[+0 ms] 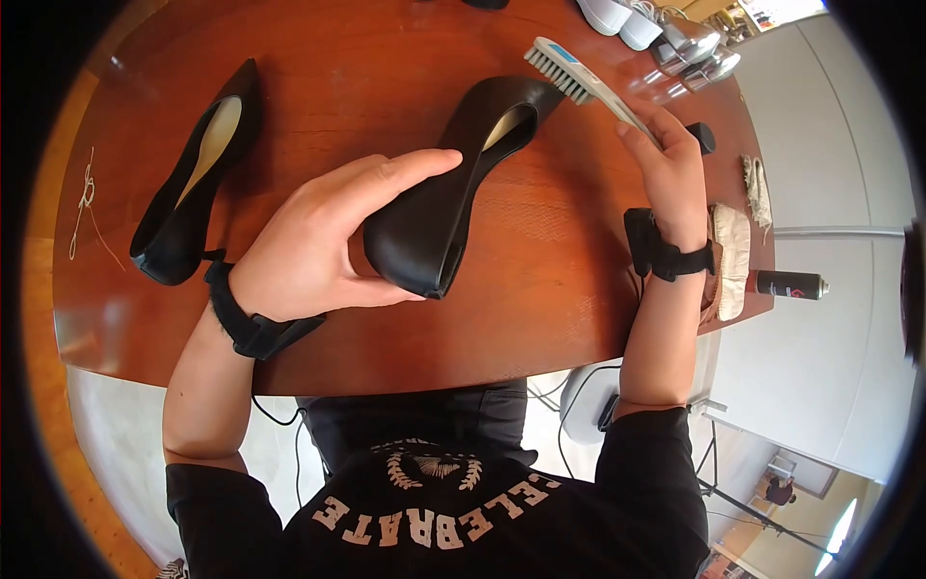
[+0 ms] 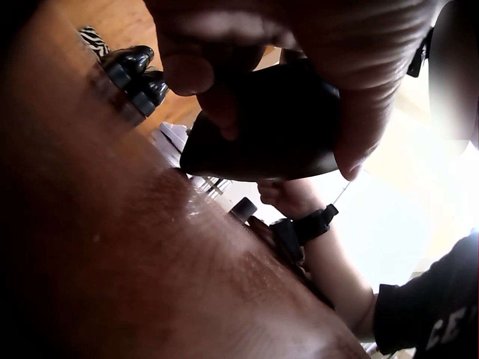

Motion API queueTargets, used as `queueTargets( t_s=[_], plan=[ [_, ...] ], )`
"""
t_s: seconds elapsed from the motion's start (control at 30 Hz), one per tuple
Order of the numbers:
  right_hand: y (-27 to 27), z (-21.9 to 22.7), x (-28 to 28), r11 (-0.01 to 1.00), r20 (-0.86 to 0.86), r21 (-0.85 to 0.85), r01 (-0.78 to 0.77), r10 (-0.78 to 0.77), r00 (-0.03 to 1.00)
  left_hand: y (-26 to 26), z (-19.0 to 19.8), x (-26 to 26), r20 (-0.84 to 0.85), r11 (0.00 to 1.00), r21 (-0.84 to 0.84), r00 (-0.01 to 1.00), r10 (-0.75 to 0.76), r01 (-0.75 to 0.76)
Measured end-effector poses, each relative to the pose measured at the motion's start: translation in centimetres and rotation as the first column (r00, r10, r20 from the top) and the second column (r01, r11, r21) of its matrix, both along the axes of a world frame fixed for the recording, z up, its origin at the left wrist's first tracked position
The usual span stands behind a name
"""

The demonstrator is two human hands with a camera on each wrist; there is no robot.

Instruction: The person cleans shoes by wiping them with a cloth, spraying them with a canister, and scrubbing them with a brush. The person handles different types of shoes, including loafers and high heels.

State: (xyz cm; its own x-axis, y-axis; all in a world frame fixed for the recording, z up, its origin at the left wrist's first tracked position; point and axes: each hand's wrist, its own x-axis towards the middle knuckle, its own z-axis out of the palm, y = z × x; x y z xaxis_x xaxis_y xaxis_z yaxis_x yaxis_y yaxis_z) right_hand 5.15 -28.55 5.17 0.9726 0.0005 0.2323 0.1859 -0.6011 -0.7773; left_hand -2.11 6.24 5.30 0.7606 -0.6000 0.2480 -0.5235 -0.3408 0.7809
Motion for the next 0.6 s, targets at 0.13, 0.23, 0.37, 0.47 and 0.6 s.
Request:
queueTargets(
  t_s=[0.13, 0.23, 0.37, 0.47, 0.6],
  plan=[
    [-0.11, 0.33, -0.04, 0.998, -0.078, -0.028, 0.050, -0.052, 0.996, 0.04, -0.07, 0.09, -0.010, 0.999, -0.038, 1.000, 0.008, -0.008],
    [-0.55, 0.09, 0.25, 0.997, -0.108, -0.046, 0.061, -0.066, 0.992, 0.11, -0.22, 0.12, -0.019, 0.997, -0.068, 1.000, 0.025, -0.026],
    [-0.34, -0.21, 0.30, 0.998, -0.089, -0.012, 0.066, -0.067, 0.994, 0.20, 0.05, 0.07, -0.143, 0.995, -0.079, 0.988, 0.051, -0.063],
    [-0.44, -0.45, 0.46, 0.999, -0.084, -0.003, 0.055, -0.055, 0.995, 0.30, -0.13, 0.19, -0.169, 0.993, -0.089, 0.983, 0.066, -0.082],
    [-0.39, -0.23, 0.40, 0.998, -0.122, -0.024, 0.063, -0.066, 0.990, 0.32, -0.49, 0.27, -0.135, 0.984, -0.147, 0.987, 0.084, -0.104]
  ],
)
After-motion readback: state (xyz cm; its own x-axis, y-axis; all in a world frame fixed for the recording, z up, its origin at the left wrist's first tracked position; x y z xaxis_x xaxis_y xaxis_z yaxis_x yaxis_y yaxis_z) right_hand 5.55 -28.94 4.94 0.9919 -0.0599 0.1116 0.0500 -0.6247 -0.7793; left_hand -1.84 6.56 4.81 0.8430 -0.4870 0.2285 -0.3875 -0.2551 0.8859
